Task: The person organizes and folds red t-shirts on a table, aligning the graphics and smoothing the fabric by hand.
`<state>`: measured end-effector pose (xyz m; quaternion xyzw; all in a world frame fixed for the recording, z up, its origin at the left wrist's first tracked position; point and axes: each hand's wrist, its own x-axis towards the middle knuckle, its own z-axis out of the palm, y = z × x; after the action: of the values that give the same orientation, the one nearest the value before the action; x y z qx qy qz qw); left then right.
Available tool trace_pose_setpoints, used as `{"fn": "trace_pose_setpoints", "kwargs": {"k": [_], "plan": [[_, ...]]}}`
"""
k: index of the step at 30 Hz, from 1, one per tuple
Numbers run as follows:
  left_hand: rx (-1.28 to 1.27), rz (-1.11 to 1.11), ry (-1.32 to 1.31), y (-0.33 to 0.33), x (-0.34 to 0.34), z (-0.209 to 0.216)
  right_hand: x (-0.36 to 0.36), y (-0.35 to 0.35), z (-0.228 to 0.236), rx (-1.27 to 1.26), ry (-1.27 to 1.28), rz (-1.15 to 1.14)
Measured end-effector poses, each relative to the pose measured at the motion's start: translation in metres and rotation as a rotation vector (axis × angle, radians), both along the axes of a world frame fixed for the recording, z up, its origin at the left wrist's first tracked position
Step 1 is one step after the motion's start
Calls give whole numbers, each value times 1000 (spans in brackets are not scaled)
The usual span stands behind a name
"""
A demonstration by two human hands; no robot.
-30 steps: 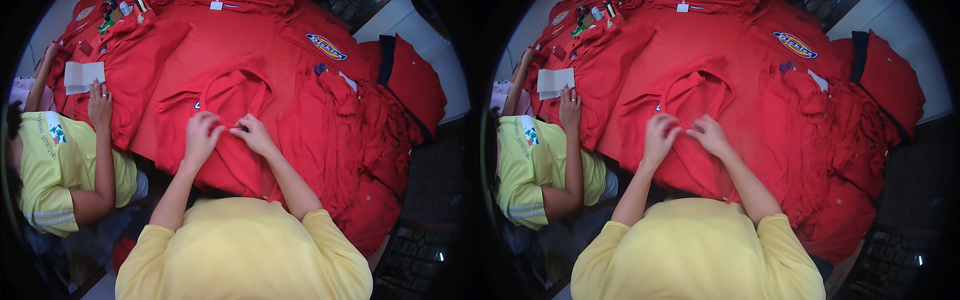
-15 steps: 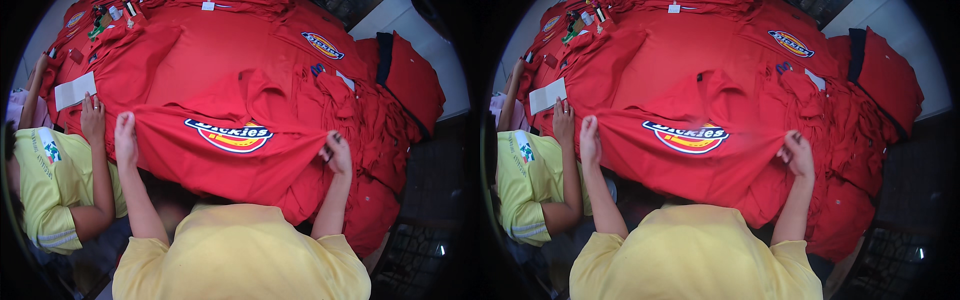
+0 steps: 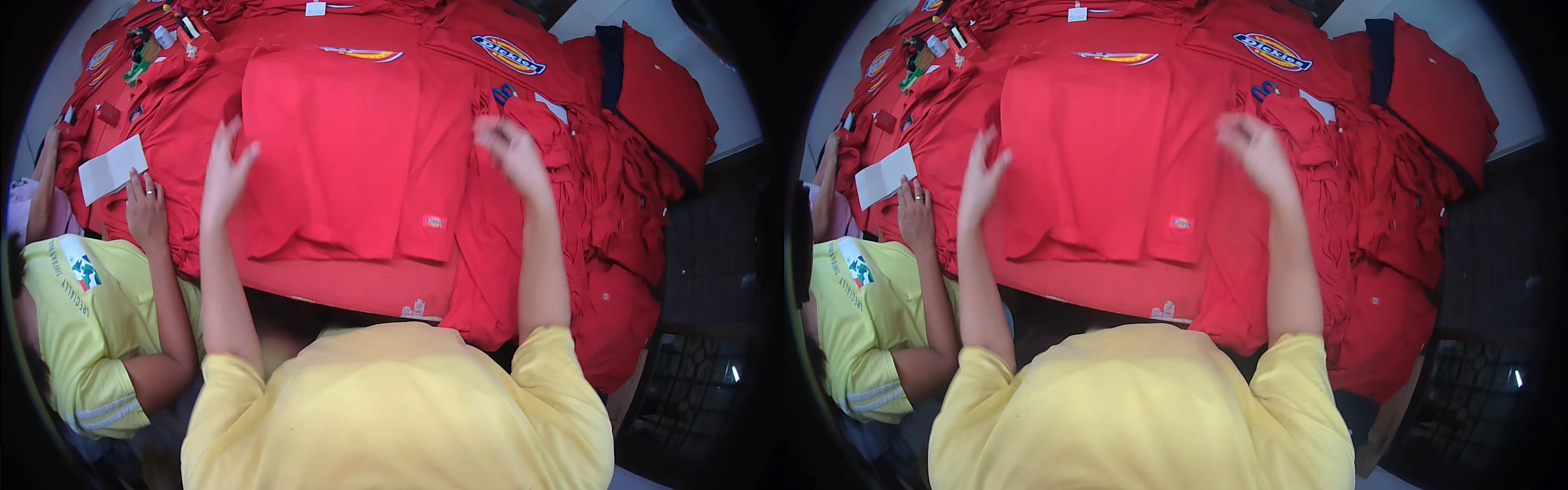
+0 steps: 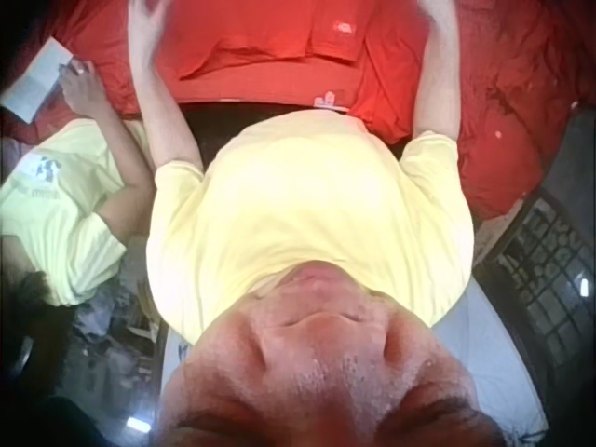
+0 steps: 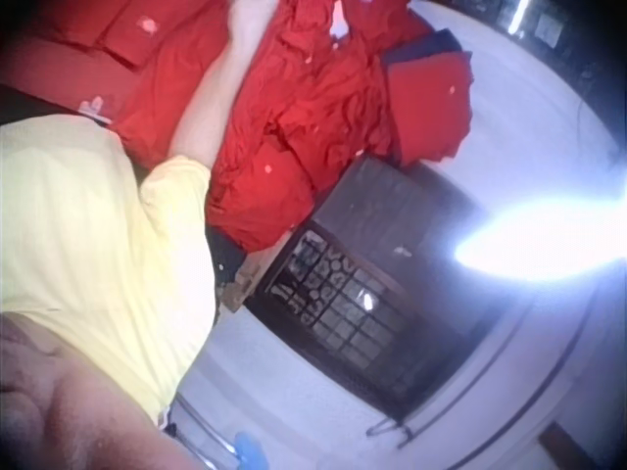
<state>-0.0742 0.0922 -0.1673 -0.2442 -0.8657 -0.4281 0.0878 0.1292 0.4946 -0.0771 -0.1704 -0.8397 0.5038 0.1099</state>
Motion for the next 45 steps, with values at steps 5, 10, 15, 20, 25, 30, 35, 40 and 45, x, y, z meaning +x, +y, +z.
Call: {"fn": "trace_pose_setpoints", "kwargs": {"k": [5,10,15,20,25,30,35,40,45], "plan": [[-217,6,-225,-54,120,-28,112,-74,-80,177,-366,129],[-320,-132,-82,-78,105,-34,116,-93,-113,491,-122,0],[589,43,-520,-84,87,-59,122,-54,-86,-610,89,-438],[477,67,-474,-86,81,-66,150,-5,-71,-404,-12,-470],[17,205,-349,-68,94,-51,123,-5,-114,594,-249,-572],[-16,115,-304,-74,95,-49,130,-6,-103,413,-325,-503],[-295,-8,168,-41,110,-17,122,-65,-61,421,99,-508],[-310,-481,76,73,115,-14,96,-181,-95,285,54,215],[-394,-726,-192,129,102,-5,85,-200,-135,565,118,201]]}}
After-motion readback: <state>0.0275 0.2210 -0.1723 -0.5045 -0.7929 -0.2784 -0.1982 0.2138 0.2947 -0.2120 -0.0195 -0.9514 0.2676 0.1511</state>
